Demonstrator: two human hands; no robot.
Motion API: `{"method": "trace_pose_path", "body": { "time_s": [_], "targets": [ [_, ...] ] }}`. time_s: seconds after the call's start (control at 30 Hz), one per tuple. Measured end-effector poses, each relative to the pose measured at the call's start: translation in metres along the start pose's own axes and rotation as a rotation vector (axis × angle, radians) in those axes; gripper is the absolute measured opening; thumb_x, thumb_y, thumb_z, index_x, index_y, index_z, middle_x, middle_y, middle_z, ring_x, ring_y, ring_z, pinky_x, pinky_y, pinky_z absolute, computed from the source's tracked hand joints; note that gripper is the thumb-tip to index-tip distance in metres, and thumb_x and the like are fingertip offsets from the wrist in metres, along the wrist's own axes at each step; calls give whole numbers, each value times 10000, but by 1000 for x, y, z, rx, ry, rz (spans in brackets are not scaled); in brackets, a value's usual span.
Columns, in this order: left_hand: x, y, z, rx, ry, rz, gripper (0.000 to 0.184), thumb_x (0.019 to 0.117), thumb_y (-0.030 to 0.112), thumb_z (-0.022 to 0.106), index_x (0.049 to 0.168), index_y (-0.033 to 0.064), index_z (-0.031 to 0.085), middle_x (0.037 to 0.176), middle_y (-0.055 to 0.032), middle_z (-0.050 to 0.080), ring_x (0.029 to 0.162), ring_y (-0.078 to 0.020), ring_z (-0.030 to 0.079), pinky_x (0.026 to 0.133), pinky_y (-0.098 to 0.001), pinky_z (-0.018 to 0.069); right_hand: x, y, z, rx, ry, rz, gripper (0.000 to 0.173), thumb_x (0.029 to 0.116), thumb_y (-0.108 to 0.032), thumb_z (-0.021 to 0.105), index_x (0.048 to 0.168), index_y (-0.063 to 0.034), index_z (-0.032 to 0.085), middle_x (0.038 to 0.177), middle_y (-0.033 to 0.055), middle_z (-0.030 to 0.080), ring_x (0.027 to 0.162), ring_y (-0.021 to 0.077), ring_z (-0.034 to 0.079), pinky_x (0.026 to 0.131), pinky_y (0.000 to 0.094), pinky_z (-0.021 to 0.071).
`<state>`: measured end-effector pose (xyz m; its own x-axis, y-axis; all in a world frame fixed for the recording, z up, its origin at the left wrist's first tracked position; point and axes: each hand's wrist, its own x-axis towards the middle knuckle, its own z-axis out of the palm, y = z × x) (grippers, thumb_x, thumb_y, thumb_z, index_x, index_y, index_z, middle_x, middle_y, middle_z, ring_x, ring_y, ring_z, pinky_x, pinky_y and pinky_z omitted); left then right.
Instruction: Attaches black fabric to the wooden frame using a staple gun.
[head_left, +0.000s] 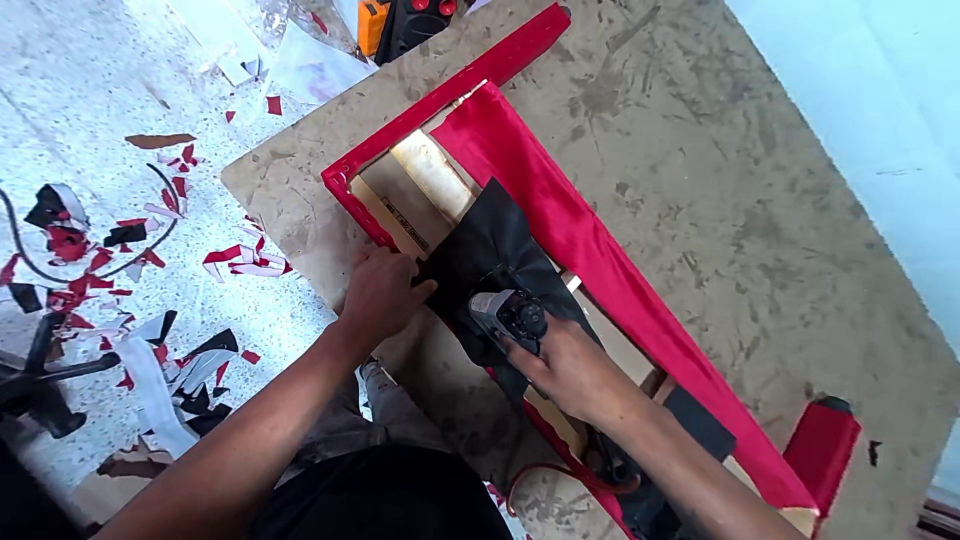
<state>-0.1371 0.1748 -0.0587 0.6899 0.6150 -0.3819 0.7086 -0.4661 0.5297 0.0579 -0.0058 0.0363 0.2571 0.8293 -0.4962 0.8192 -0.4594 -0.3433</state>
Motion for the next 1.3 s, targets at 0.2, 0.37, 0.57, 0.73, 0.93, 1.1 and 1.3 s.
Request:
{"method": "trace_pose_path", "body": {
  "time_s": [0.2,0.37,0.57,0.73,0.93,1.1,1.3],
  "targets": [
    [1,-5,7,26,55,6,474,952,611,602,839,168,725,917,1,683,959,-206,621,921,-483,440,-1,-12,3,-9,-24,-25,314,988,-447,543,1164,-216,661,844,-43,691,753,89,680,689,358,592],
    [-21,-21,14,-243,220,-66,446,960,597,609,808,191,709,798,26,650,837,-171,628,815,-480,494,-25,1,-12,153,26,65,325,971,-456,581,1132,-192,682,812,-51,699,680,94,688,629,373,616],
    [-111,65,82,-994,-404,-153,566,982,617,541,985,99,770,902,-53,743,842,-194,708,819,-469,588,-89,64,-44,242,169,194,337,970,-455,603,1161,-190,685,828,-37,713,626,116,690,558,392,620],
    [-97,116,82,-507,299,579,308,918,259,714,1218,192,722,1352,-40,665,1371,-273,535,1178,-505,413,-82,82,-44,39,188,70,369,969,-427,591,1138,-114,689,902,15,731,733,111,712,658,398,630],
    [-73,113,127,-26,-20,530,421,1011,4,478,1427,-3,540,1651,-187,330,1541,-378,281,1253,-534,284,-54,87,-29,9,206,53,351,962,-438,573,1102,-137,686,850,-31,710,687,81,693,599,358,617],
    [-65,87,140,-211,213,630,238,1014,32,540,1146,110,722,1364,-19,671,1444,-279,472,1227,-462,363,-49,95,-23,-4,183,36,332,948,-424,584,1098,-146,688,834,-49,710,675,56,689,590,331,614],
    [-59,101,109,-504,82,640,265,1075,240,524,1148,82,724,1321,-47,689,1364,-216,559,1171,-383,436,-47,106,-24,72,176,7,319,955,-436,590,1088,-167,698,811,-66,704,640,55,679,563,331,612]
  ]
}}
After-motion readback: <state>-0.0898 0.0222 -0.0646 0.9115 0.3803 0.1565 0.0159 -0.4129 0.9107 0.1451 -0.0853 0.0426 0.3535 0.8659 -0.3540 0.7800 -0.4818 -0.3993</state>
